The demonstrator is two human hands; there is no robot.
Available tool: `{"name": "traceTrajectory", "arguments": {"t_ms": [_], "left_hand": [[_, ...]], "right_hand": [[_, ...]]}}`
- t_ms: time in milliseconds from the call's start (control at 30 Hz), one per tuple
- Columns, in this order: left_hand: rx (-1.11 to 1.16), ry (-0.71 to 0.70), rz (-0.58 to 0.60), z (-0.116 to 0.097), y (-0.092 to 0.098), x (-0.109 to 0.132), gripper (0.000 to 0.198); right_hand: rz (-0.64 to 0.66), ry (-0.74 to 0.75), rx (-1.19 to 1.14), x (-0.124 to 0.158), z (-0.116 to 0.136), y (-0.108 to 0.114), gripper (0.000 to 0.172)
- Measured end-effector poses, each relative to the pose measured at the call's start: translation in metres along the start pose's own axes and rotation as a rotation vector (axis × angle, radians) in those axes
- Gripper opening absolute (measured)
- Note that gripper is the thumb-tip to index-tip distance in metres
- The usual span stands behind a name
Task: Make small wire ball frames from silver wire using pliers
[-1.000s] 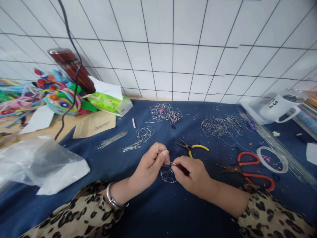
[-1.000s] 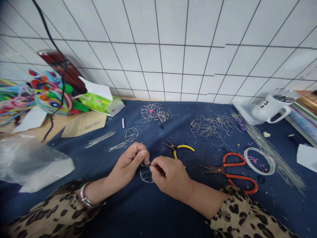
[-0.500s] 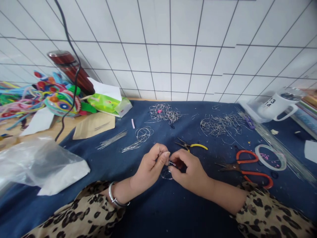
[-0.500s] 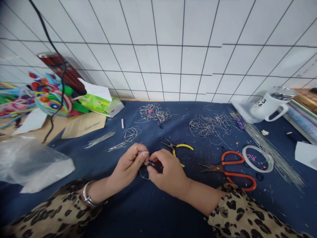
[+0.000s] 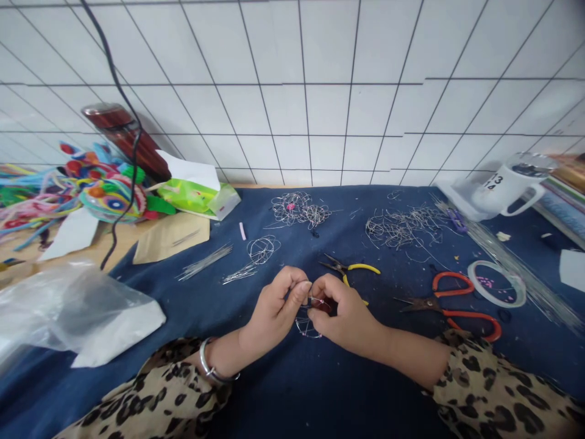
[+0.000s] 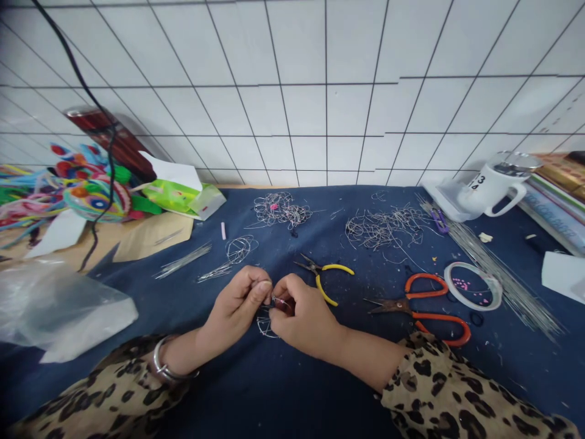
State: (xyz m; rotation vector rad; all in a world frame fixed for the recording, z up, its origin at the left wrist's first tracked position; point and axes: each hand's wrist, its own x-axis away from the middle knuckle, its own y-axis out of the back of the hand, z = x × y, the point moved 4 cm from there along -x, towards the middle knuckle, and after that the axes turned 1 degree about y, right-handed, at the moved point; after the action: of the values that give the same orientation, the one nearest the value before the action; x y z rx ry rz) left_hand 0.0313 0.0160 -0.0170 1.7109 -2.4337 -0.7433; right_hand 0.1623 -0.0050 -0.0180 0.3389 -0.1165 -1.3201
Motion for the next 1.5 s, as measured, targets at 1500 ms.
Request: {"name": "traceTrajectory", "arguments": {"t_ms": [1500], "left_hand": [[0.197, 0.192, 0.229, 0.004, 0.005, -0.010, 0.011]], "right_hand": [[-0.141, 0.033, 0.253, -0.003, 0.002, 0.017, 0.008]]}}
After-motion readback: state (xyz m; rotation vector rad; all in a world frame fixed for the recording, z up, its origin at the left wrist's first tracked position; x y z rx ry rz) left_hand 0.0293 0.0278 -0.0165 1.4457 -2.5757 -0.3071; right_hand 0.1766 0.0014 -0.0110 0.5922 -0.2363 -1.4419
